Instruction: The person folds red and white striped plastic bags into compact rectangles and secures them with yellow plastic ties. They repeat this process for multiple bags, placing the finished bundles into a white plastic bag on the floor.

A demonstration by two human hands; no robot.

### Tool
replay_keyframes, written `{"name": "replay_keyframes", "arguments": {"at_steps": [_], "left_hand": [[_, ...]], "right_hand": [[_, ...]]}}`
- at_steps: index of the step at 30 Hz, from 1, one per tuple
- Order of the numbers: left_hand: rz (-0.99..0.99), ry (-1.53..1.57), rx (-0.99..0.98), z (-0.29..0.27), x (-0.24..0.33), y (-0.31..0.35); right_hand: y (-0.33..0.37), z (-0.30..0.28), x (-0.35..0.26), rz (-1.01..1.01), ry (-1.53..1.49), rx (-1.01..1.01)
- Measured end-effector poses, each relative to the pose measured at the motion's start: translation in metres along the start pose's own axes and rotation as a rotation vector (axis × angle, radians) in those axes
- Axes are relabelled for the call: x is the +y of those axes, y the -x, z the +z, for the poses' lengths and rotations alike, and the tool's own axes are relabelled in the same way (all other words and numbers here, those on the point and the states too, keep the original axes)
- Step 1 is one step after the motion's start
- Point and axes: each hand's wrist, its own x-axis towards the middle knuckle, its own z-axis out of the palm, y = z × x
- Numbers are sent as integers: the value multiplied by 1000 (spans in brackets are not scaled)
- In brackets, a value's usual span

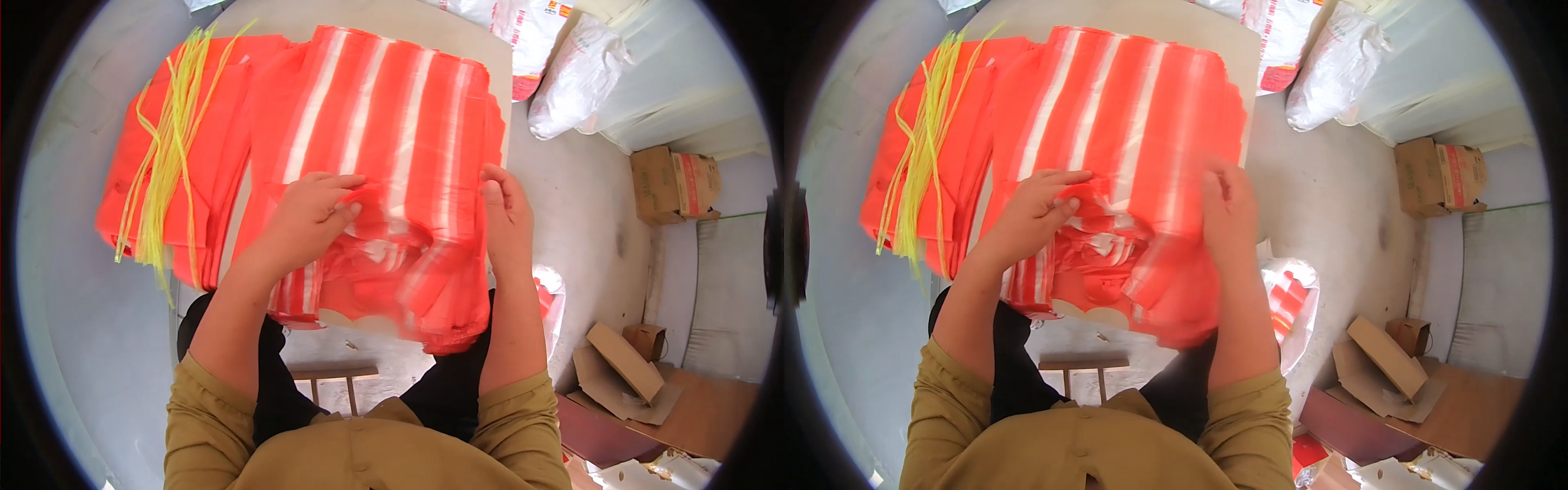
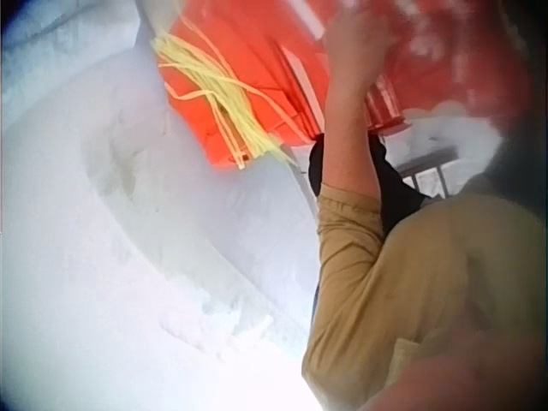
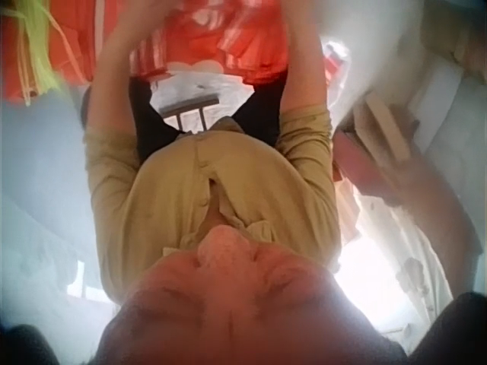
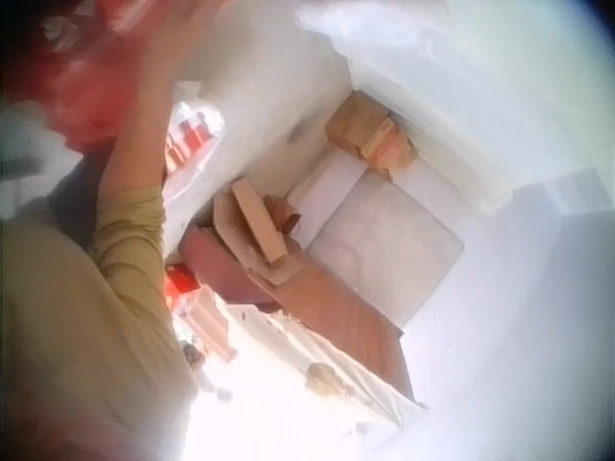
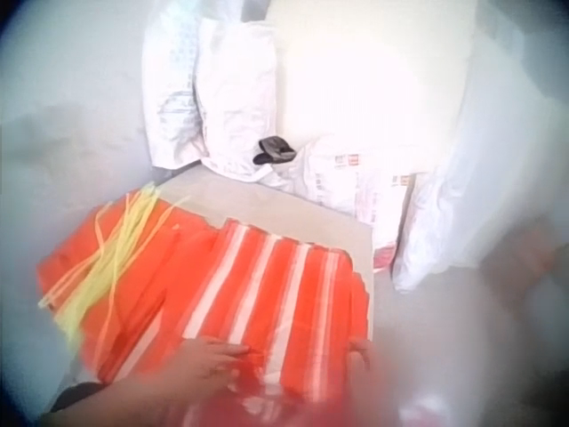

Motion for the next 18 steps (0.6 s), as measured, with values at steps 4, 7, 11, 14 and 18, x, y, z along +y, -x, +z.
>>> {"name": "replay_keyframes", "arguments": {"at_steps": [4, 7, 11, 14, 18], "left_hand": [[-94, 83, -55, -3, 2, 1], [-70, 121, -59, -3, -2, 0], [-55, 132, -60, -2, -2, 0], [-74, 157, -71, -2, -2, 0], [-60, 142, -55, -2, -1, 3]], "right_hand": [[5, -32, 20, 94, 123, -82], [16, -35, 8, 242, 20, -185], [27, -21, 15, 127, -125, -232], [42, -14, -10, 160, -312, -179], [51, -24, -14, 27, -437, -449]]}}
